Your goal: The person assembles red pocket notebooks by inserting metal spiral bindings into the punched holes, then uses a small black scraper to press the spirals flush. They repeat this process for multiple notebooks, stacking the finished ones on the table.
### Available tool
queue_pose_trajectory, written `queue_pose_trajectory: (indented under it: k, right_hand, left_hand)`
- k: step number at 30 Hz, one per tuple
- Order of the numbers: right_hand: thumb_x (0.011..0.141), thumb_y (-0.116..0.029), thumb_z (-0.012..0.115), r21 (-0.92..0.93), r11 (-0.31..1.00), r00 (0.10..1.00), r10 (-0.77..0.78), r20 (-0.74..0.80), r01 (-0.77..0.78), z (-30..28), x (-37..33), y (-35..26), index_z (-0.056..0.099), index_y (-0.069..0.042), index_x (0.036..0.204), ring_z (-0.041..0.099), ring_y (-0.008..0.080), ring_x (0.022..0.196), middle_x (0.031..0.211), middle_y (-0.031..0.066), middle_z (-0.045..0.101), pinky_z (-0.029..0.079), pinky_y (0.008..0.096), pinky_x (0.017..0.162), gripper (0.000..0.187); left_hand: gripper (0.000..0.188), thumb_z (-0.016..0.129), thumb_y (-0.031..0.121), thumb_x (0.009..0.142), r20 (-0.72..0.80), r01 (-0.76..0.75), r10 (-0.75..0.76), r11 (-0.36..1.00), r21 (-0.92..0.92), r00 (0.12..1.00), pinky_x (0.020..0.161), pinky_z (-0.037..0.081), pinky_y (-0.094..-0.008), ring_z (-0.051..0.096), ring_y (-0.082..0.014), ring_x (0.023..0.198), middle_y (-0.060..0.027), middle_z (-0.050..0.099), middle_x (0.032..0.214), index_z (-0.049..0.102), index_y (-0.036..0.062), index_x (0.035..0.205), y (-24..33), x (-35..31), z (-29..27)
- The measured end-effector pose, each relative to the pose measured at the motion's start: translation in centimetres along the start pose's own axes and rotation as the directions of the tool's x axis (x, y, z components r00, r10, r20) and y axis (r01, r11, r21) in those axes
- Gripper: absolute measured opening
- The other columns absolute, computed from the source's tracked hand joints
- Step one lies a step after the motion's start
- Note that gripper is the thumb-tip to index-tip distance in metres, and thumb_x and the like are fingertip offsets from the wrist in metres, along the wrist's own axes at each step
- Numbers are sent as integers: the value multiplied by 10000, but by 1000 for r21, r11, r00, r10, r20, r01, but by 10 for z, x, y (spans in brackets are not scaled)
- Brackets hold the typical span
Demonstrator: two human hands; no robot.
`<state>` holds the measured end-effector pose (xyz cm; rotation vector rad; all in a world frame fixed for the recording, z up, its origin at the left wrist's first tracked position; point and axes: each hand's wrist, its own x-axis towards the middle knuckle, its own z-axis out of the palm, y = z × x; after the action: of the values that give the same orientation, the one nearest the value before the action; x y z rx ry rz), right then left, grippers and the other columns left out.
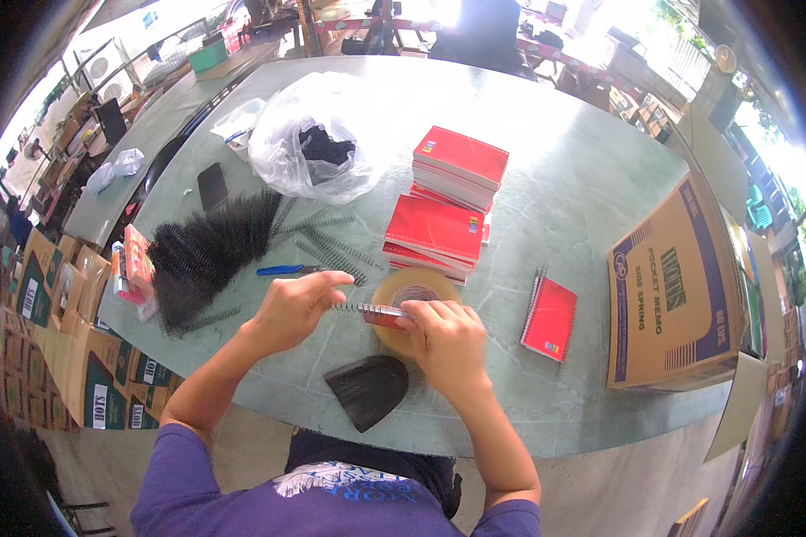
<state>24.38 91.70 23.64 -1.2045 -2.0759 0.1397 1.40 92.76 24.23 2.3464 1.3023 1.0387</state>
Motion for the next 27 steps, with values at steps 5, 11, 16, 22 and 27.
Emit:
queue_pose_trajectory:
  k: [5,11,16,22,27]
  right_hand:
    - [792,-188,650,-73,997,999,19,38,-16,-2,-6,0,673,-151,968,624,200,757,815,11,667,443,340,668,182]
    - [779,-172,668,-2,1000,998,-16,-63,16,4,-8,2,705,-176,931,646,164,752,831,-4,697,431,317,650,156]
    - [794,-169,663,-5,1000,997,-2,-74,2,5,-7,-2,704,-170,917,649,164,725,805,-9,699,437,312,647,130]
    - [789,-174,669,-5,1000,998,-6,-70,6,5,-7,-2,705,-169,908,648,160,716,798,-10,698,436,311,640,124]
    - [791,-185,673,-29,1000,997,-14,-74,12,7,-6,-3,703,-167,895,643,159,707,780,-10,692,425,312,614,110]
  left_hand:
    - [182,677,241,808,70,-235,226,956,174,972,542,469,-366,600,-260,593,-38,609,786,592,102,890,1,3,-2]
    - [247,687,296,807,76,-76,71,995,63,995,545,455,-358,579,-252,578,-62,581,676,613,75,888,5,1,-1]
    - [270,681,310,818,129,-12,4,998,63,992,526,447,-330,578,-225,566,-82,579,658,613,53,859,8,7,-5]
    - [274,673,307,832,238,41,-71,991,130,969,496,428,-332,560,-213,533,-76,566,632,597,44,814,5,7,-5]
    - [307,694,307,792,213,229,-254,964,134,944,573,428,-364,576,-247,655,-98,580,733,555,33,786,18,16,-3]
